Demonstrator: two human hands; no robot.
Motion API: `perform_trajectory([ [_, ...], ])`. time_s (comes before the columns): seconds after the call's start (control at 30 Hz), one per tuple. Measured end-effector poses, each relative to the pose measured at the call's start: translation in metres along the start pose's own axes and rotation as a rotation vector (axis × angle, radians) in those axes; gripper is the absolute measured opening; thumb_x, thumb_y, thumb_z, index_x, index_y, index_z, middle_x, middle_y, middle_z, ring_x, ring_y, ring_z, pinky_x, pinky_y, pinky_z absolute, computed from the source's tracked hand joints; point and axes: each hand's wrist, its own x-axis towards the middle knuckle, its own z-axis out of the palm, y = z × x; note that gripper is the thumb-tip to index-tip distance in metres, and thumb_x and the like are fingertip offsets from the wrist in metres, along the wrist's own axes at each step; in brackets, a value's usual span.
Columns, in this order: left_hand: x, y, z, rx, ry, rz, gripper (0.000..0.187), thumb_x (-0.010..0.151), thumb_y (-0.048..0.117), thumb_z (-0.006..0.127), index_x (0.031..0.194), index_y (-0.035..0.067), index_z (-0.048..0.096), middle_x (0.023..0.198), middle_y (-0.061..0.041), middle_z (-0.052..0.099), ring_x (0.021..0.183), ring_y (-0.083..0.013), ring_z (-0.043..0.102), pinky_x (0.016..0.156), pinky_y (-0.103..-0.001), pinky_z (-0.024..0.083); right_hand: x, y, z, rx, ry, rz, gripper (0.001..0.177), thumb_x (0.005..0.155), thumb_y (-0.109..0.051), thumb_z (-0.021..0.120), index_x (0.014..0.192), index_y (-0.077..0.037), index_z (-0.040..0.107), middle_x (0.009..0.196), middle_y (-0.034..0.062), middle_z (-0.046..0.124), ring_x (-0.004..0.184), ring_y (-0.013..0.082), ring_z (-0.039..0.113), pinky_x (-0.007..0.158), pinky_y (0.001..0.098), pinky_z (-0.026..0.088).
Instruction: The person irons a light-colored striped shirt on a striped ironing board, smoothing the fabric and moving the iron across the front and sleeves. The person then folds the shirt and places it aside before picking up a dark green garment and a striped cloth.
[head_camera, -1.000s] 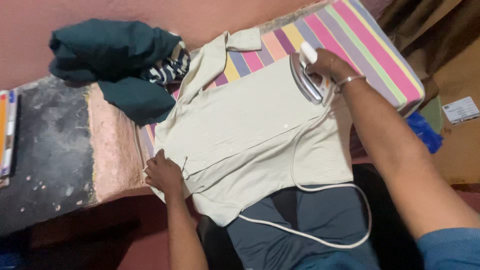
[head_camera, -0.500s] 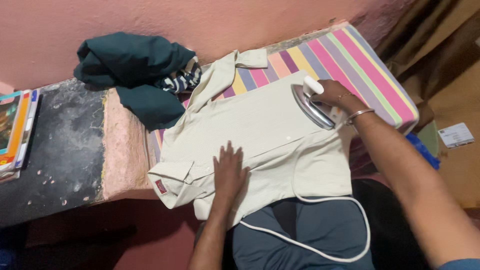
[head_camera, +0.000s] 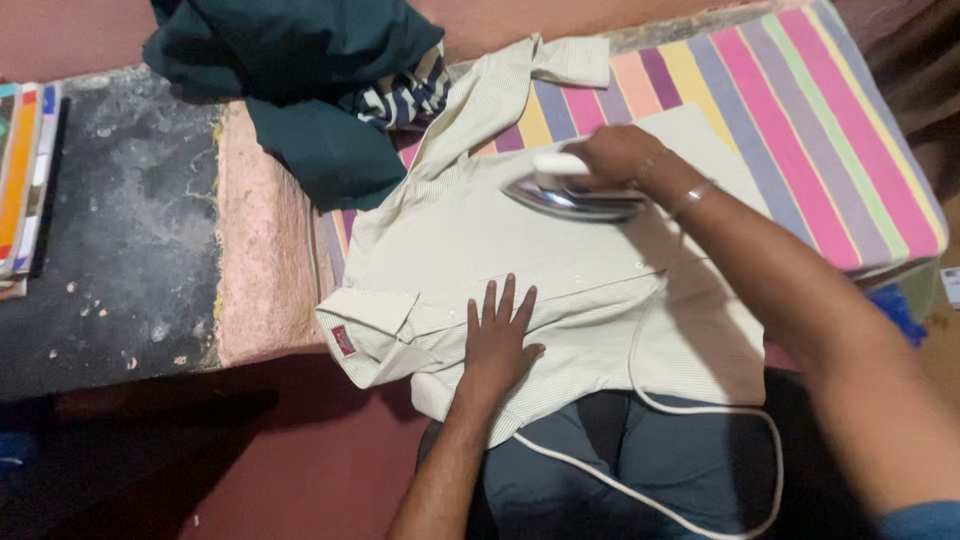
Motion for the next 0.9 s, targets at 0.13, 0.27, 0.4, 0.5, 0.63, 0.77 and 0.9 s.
perform_trajectory([
  [0.13,0.000,0.000,-0.001,0.003,0.016,0.004,0.101,0.080,0.043,0.081,0.162,0.024,0.025,0.171,-0.013,0.010,0.157,-0.0382,0.006,0.122,-0.064,0.009,0.029,-0.022,0.004,0.029,0.062,-0.024,0.053,0.085,-0.052,0.069,0.128,-0.022,0.071,0.090,0.0177,0.076,0.081,0.0393,0.074,0.077,0.0510,0.059],
  [0.27,-0.002,0.002,-0.003,-0.003,0.004,-0.018,0.099,0.080,0.042,0.081,0.160,0.025,0.025,0.170,-0.012,0.010,0.156,-0.0381,0.006,0.121,-0.064,0.009,0.028,-0.038,-0.013,0.015,0.059,-0.081,0.058,0.085,-0.056,0.070,0.128,-0.018,0.070,0.087,0.0204,0.075,0.079,0.0392,0.074,0.075,0.0502,0.059],
  [0.4,-0.001,0.011,-0.002,-0.011,0.039,-0.043,0.099,0.079,0.041,0.082,0.160,0.022,0.028,0.170,-0.013,0.012,0.156,-0.0388,0.008,0.120,-0.066,0.010,-0.003,-0.070,-0.009,0.007,-0.037,-0.160,0.060,0.080,-0.061,0.074,0.123,-0.019,0.071,0.086,0.0195,0.075,0.080,0.0384,0.073,0.076,0.0497,0.059],
  [0.5,-0.001,0.012,-0.001,0.005,0.071,-0.021,0.097,0.081,0.041,0.081,0.159,0.017,0.030,0.169,-0.013,0.016,0.156,-0.0387,0.012,0.120,-0.068,0.013,-0.008,-0.081,-0.010,0.027,-0.088,-0.185,0.050,0.081,-0.055,0.072,0.118,-0.021,0.073,0.087,0.0161,0.076,0.080,0.0367,0.074,0.076,0.0500,0.059],
  [0.63,-0.001,0.013,-0.001,0.020,0.049,-0.021,0.096,0.081,0.040,0.080,0.159,0.016,0.030,0.169,-0.010,0.017,0.155,-0.0391,0.013,0.118,-0.069,0.015,0.005,-0.083,-0.003,0.019,0.011,-0.111,0.048,0.085,-0.053,0.072,0.121,-0.022,0.073,0.087,0.0183,0.075,0.080,0.0378,0.074,0.077,0.0505,0.059],
  [0.77,0.000,0.010,-0.002,0.058,0.084,0.008,0.090,0.081,0.036,0.080,0.157,0.015,0.035,0.167,-0.011,0.023,0.153,-0.0390,0.018,0.117,-0.068,0.017,0.030,-0.086,0.007,0.033,0.106,0.005,0.046,0.085,-0.049,0.074,0.119,-0.017,0.073,0.093,0.0175,0.076,0.085,0.0363,0.075,0.079,0.0486,0.060],
  [0.9,0.002,0.013,-0.001,0.013,0.257,0.087,0.073,0.080,0.031,0.081,0.144,0.007,0.053,0.157,-0.013,0.043,0.145,-0.0381,0.036,0.114,-0.059,0.030,0.029,-0.094,0.011,0.161,0.002,-0.015,0.053,0.078,-0.048,0.080,0.121,-0.018,0.071,0.101,0.0160,0.076,0.091,0.0359,0.074,0.083,0.0483,0.058],
])
